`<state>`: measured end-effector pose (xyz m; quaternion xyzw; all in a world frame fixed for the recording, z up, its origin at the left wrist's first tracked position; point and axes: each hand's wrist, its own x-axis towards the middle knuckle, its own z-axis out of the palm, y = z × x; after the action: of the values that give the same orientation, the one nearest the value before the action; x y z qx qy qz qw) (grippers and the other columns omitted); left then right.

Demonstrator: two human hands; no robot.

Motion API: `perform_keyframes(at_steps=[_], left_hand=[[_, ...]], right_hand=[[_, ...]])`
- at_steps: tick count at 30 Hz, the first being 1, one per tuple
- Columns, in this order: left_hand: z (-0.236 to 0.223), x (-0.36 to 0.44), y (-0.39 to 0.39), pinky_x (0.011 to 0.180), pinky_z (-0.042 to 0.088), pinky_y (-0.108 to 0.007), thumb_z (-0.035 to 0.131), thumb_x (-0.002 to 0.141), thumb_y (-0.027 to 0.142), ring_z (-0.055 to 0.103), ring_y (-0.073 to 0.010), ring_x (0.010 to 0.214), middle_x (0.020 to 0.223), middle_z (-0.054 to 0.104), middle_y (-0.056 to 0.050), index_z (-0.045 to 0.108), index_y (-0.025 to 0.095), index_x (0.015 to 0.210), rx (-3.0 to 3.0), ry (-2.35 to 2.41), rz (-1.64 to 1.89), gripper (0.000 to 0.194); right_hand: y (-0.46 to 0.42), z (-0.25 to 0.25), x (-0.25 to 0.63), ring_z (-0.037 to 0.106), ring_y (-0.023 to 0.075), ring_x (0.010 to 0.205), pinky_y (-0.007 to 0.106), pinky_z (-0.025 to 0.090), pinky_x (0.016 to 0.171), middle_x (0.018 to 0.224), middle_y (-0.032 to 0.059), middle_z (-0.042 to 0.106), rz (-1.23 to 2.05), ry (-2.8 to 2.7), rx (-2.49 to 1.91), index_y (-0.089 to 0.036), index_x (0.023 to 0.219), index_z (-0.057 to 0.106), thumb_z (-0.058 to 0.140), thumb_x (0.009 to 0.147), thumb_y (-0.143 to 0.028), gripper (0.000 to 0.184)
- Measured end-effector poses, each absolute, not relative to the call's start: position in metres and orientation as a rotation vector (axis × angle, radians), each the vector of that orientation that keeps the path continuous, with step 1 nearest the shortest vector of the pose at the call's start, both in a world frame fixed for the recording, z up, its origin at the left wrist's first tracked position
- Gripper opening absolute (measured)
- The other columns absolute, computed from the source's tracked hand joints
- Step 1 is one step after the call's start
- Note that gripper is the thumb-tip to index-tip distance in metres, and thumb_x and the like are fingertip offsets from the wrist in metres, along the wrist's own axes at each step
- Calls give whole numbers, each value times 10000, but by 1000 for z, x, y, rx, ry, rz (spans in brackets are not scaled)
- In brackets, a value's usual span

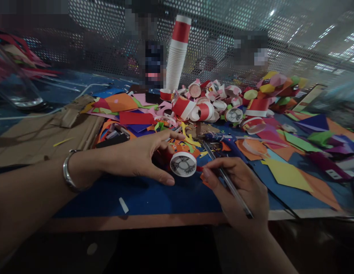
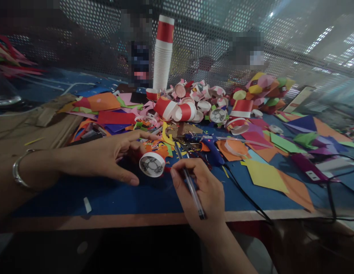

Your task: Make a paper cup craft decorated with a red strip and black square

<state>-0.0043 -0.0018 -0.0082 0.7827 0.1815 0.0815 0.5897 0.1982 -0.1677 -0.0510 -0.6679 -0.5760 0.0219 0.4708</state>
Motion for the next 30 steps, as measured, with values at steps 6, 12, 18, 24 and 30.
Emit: perform_keyframes(at_steps=[6,12,18,24,30], left_hand=[[-10,-4,-2,748,473,-275,890,796,340,710,-181,850,901,744,23,469,216,1475,1927,465,258,808],[-7,-2,-3,816,515,-283,857,826,265,729,-172,903,982,762,-5,411,209,1443,1681,502,280,764],[-5,-2,-2,778,527,-293,861,817,296,743,-189,882,985,761,-24,420,212,1436,1660,540,337,765],[-8,0,-5,809,545,-307,867,825,292,764,-200,921,1057,768,-33,417,241,1430,1620,506,343,756],[-10,2,-4,888,554,-331,866,816,237,763,-206,988,1111,754,-39,445,238,1389,1552,518,373,711]], right_hand=[[-166,-51,197,750,132,642,217,560,557,804,-47,777,61,-1384,-1632,-267,961,692,755,927,-289,76],[-166,-52,198,743,112,653,208,563,591,803,-70,766,54,-1382,-1636,-283,968,693,763,927,-292,82],[-166,-51,197,724,99,617,204,544,585,797,-69,759,53,-1394,-1628,-278,966,690,757,937,-297,75],[-165,-48,195,720,130,608,234,553,575,778,-42,763,42,-1417,-1634,-257,949,695,747,932,-305,72],[-166,-50,197,716,119,604,231,546,579,794,-48,765,56,-1398,-1626,-262,950,694,742,933,-296,61]])
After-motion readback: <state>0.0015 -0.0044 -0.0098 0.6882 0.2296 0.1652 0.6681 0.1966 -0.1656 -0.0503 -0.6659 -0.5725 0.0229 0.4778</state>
